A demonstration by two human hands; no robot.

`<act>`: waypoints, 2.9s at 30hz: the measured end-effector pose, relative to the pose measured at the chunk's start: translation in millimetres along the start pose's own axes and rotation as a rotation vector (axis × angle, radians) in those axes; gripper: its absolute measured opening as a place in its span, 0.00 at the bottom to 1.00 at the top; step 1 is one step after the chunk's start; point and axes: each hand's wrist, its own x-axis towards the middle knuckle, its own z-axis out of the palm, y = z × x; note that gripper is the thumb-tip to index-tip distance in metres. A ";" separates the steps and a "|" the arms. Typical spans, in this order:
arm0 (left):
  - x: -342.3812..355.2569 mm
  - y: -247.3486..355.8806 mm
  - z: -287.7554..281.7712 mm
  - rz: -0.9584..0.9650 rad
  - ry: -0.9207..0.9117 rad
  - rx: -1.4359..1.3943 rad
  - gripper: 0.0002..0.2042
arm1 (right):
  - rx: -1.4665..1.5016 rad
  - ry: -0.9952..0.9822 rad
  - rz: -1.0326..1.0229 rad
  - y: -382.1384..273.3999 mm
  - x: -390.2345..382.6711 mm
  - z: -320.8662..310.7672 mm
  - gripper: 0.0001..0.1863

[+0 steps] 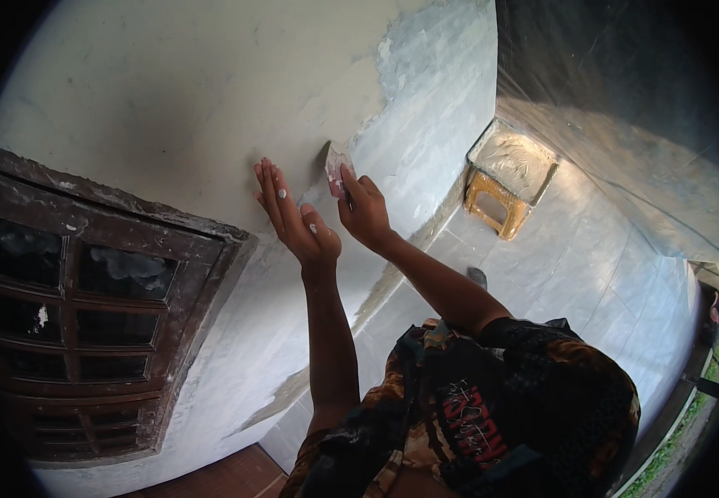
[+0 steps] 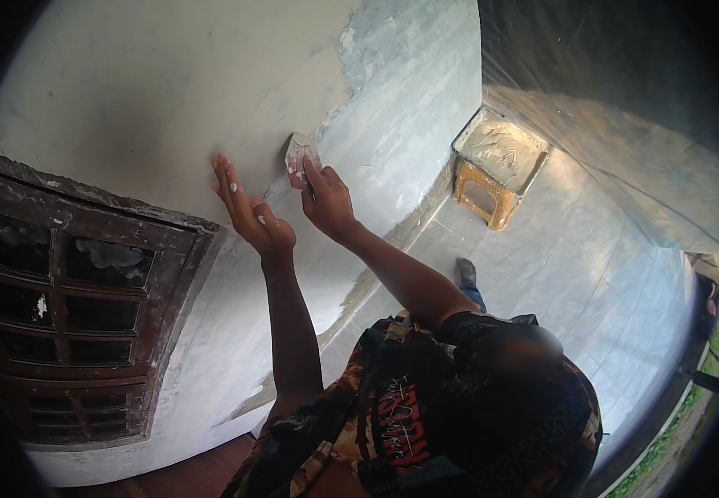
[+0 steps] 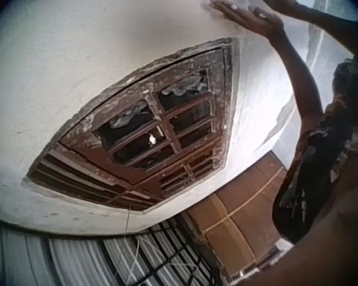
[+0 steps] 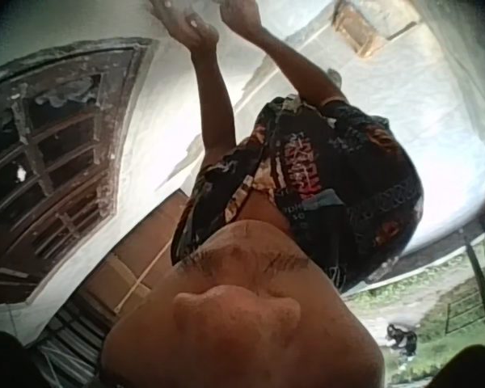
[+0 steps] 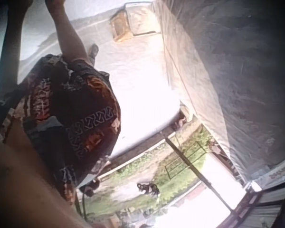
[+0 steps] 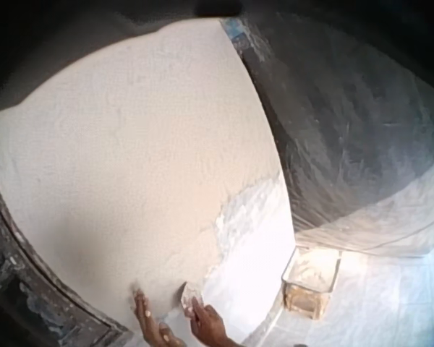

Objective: The person applies wall putty to a wall surface near a window frame using a scraper.

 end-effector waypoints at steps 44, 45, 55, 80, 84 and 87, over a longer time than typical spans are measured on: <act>-23.4 12.9 -11.7 -0.045 0.046 -0.095 0.25 | 1.041 -0.057 0.925 -8.6 26.0 -124.9 0.07; -25.2 16.7 -6.6 -0.054 0.044 -0.095 0.25 | 1.038 -0.034 0.938 -3.4 25.7 -131.5 0.07; -15.5 55.4 99.6 -0.115 -0.017 -0.041 0.24 | 1.120 -0.084 0.987 87.2 65.5 -181.6 0.07; -59.0 99.0 306.7 -0.342 -0.404 -0.139 0.25 | 0.640 -0.195 1.067 244.6 92.7 -293.4 0.11; -75.9 97.8 321.4 -0.376 -0.463 -0.123 0.23 | 0.480 -0.187 1.054 296.5 70.4 -304.5 0.12; -93.2 96.0 328.8 -0.426 -0.505 -0.112 0.22 | 0.170 -0.305 1.003 342.1 51.6 -316.1 0.11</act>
